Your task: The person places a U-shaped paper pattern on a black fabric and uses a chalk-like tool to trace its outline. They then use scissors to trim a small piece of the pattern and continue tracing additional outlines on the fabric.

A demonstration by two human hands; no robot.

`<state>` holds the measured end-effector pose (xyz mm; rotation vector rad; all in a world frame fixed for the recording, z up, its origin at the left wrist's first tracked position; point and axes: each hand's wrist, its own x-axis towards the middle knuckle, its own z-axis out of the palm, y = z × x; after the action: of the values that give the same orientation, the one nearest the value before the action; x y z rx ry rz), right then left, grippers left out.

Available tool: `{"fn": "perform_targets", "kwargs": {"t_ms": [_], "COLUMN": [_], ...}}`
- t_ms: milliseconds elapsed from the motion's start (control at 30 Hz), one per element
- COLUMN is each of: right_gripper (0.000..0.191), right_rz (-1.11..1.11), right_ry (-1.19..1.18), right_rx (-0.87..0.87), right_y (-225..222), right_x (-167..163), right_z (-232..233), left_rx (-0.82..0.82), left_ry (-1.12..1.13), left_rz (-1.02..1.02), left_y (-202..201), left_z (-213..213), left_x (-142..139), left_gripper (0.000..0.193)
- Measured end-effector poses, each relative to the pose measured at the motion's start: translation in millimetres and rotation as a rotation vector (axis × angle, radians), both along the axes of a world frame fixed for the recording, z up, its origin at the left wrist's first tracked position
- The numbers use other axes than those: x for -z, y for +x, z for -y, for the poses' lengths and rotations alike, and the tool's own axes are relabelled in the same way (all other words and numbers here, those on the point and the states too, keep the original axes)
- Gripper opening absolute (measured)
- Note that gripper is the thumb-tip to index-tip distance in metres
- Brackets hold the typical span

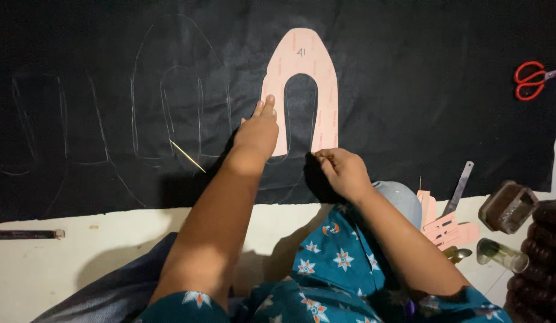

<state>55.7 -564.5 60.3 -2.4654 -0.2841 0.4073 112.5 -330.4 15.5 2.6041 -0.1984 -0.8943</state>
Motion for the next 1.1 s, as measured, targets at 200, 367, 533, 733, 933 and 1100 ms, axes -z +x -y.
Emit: {"fn": "perform_targets", "kwargs": {"t_ms": [200, 367, 533, 733, 933, 1100], "right_gripper": [0.024, 0.025, 0.025, 0.023, 0.023, 0.023], "right_rz": [-0.075, -0.11, -0.161, -0.135, -0.071, -0.004], "right_ry": [0.222, 0.254, 0.235, 0.202, 0.132, 0.142], "right_rx": [-0.005, 0.012, 0.05, 0.026, -0.096, -0.141], "right_y": [0.3, 7.1, 5.2, 2.6, -5.6, -9.1], "right_x": [-4.9, -1.5, -0.5, 3.4, 5.5, 9.4], "right_z": [-21.6, -40.2, -45.3, -43.8, -34.4, -32.7], "left_rx": [0.0, -0.01, -0.021, -0.057, -0.017, -0.019], "left_ry": [-0.017, -0.019, -0.037, -0.045, -0.024, -0.037], "left_rz": [0.037, 0.032, 0.024, -0.012, -0.004, 0.031], "left_y": [0.0, 0.8, -0.2, 1.0, 2.1, 2.0], "left_z": [-1.6, -1.4, -2.4, -2.9, -2.6, -4.4], "left_x": [1.1, -1.1, -3.9, -3.8, -3.1, -4.4], "left_gripper": [0.052, 0.052, 0.052, 0.053, 0.053, 0.051]}}
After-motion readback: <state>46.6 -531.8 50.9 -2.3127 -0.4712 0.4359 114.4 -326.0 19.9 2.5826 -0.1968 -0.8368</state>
